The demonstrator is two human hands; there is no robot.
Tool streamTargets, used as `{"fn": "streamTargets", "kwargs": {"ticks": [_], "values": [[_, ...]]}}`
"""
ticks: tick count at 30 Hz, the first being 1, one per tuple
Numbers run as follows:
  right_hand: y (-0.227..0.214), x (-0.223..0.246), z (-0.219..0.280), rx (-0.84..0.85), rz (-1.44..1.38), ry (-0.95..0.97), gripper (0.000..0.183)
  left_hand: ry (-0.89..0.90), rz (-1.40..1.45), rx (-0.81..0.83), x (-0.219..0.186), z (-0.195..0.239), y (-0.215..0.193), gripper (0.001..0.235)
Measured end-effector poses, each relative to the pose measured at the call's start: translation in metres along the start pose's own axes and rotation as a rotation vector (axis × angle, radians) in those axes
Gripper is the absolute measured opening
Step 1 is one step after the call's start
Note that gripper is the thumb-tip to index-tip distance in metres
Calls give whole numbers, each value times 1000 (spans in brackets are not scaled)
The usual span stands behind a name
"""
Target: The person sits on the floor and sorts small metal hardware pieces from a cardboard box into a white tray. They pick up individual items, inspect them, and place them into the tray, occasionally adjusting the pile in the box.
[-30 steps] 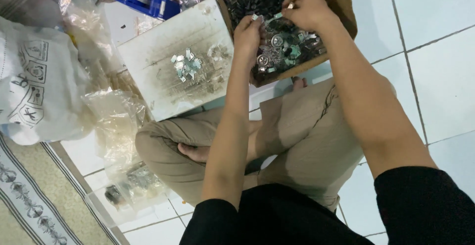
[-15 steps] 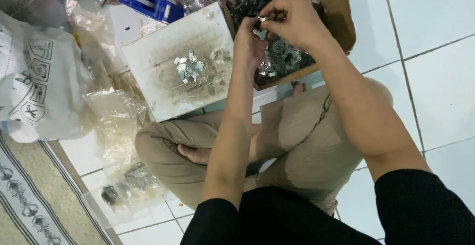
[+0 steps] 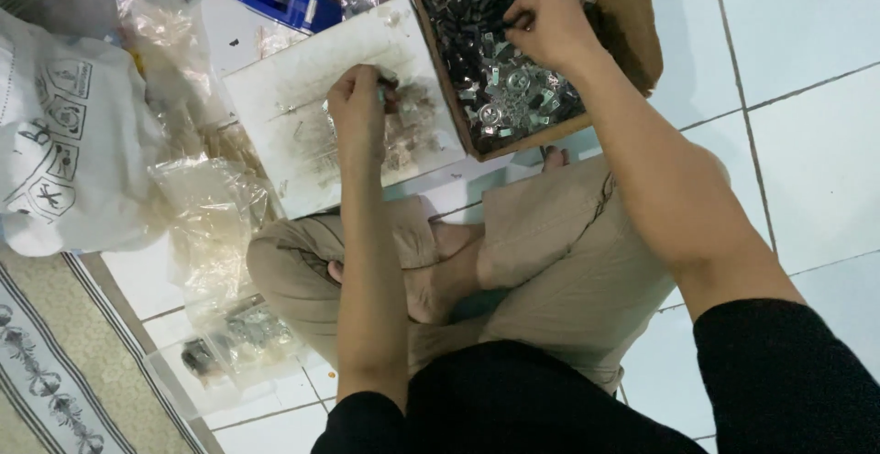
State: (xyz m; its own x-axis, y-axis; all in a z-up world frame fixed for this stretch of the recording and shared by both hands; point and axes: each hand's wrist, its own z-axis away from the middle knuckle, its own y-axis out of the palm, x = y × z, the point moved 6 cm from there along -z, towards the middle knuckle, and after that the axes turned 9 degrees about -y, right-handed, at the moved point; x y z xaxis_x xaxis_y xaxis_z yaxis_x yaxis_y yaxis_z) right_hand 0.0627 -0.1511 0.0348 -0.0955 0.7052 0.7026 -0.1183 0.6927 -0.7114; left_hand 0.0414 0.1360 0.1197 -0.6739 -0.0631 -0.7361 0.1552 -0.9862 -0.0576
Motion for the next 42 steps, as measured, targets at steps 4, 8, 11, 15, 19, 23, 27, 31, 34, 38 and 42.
{"fn": "streamTargets", "kwargs": {"ticks": [4, 8, 11, 15, 19, 23, 27, 31, 34, 38, 42], "values": [[25, 3, -5, 126, 43, -13, 18, 184, -262, -176, 3, -5, -55, 34], [47, -12, -11, 127, 265, 22, 35, 451, -659, -291, 21, -21, -64, 22], [59, -16, -10, 112, 386, -33, 40, 714, -805, -352, 32, -21, -57, 8], [68, -21, -11, 98, 359, -46, 42, 717, -844, -325, 28, -15, -52, 14], [81, -25, -6, 90, 358, -18, 44, 596, -778, -319, 3, -1, -79, 25], [74, -21, -4, 43, 433, -14, 37, 568, -618, -511, -21, 11, -136, 29], [75, -21, -6, 37, 389, -86, 30, 458, -570, -607, -9, 14, -172, 30], [69, -29, -6, 11, 514, -166, 26, 461, -602, -557, 8, 23, -150, 30], [54, -43, -8, 60, 597, -47, 27, 660, -619, -460, 0, 45, -100, 25], [29, -48, -5, 174, 407, 106, 20, 840, -629, -107, -7, 68, 0, 20], [18, -62, -3, 241, 279, 191, 37, 748, -790, 166, 27, 30, 99, 14]]}}
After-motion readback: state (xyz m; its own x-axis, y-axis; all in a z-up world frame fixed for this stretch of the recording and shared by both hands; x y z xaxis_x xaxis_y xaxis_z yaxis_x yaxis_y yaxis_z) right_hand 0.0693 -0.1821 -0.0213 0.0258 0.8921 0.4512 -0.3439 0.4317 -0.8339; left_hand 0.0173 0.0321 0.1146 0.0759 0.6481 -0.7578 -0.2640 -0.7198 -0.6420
